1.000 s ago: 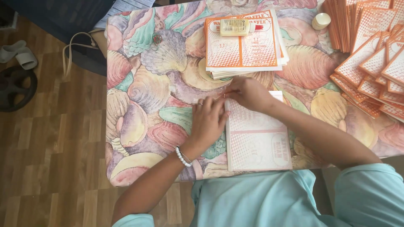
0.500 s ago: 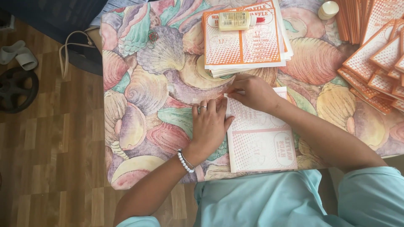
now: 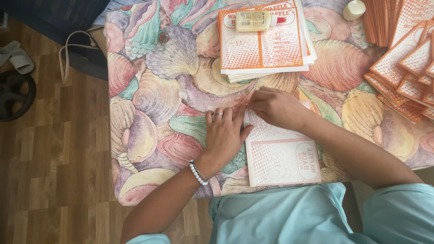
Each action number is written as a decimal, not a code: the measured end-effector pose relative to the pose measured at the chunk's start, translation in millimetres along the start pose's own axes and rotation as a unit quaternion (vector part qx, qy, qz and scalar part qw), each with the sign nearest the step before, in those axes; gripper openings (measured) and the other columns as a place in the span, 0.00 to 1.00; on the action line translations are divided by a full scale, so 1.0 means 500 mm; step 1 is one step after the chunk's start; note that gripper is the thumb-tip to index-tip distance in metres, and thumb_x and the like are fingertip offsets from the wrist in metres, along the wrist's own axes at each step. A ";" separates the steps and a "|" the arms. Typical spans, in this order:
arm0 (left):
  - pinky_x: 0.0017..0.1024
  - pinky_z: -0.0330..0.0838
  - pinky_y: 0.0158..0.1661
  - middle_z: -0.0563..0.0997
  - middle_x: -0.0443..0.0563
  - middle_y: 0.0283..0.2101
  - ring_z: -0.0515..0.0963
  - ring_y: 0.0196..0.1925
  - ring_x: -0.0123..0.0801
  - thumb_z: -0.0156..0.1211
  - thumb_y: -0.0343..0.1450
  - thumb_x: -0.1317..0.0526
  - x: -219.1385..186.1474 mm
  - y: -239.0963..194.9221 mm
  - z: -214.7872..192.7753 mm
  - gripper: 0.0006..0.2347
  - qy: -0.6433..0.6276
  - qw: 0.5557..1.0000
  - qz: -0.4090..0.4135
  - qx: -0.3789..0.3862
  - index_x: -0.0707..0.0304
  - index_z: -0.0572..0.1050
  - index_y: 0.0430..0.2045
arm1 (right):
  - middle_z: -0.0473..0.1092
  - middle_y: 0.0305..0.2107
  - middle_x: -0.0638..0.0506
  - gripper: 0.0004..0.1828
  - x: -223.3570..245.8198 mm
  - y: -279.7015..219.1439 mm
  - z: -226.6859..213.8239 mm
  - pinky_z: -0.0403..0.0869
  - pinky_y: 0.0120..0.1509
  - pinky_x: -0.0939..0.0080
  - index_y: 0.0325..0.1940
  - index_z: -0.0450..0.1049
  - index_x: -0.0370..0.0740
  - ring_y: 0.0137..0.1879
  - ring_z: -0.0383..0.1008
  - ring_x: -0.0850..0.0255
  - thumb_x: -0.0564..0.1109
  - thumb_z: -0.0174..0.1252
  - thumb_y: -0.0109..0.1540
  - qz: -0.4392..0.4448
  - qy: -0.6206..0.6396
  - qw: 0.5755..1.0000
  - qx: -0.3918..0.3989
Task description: Folding the bottom flaps of flat paper bags to prepare them for use.
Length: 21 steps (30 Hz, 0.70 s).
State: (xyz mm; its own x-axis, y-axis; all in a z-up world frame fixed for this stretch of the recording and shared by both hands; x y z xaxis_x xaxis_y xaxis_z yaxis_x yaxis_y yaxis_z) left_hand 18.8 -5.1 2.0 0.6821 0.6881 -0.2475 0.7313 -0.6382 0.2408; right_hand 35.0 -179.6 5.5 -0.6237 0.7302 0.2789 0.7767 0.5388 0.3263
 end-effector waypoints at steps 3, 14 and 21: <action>0.55 0.55 0.51 0.71 0.53 0.31 0.70 0.40 0.45 0.49 0.75 0.45 -0.004 -0.005 0.003 0.25 0.012 1.000 -0.011 0.009 0.63 0.70 0.61 | 0.74 0.34 0.51 0.04 0.018 -0.014 -0.024 0.76 0.47 0.64 0.37 0.82 0.39 0.44 0.77 0.58 0.37 0.61 0.62 -0.027 -0.061 0.998 0.016; 0.58 0.52 0.53 0.72 0.54 0.31 0.71 0.40 0.45 0.48 0.76 0.46 -0.013 0.003 -0.017 0.24 0.034 0.999 -0.022 0.022 0.64 0.74 0.58 | 0.68 0.32 0.55 0.03 0.032 -0.041 -0.034 0.72 0.43 0.64 0.37 0.76 0.40 0.41 0.71 0.61 0.39 0.56 0.64 -0.082 -0.237 0.966 0.060; 0.62 0.50 0.53 0.72 0.56 0.32 0.72 0.41 0.48 0.47 0.76 0.44 -0.003 -0.003 0.004 0.25 0.023 0.999 -0.033 0.037 0.59 0.70 0.62 | 0.67 0.29 0.55 0.08 0.045 -0.028 -0.040 0.72 0.45 0.63 0.44 0.78 0.41 0.40 0.70 0.61 0.41 0.54 0.67 -0.057 -0.215 0.972 0.081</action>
Point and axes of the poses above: each hand's wrist, its own y-axis towards the middle knuckle, its own z-axis out of the palm, x = y × z, the point moved 4 cm from there along y, towards the middle knuckle
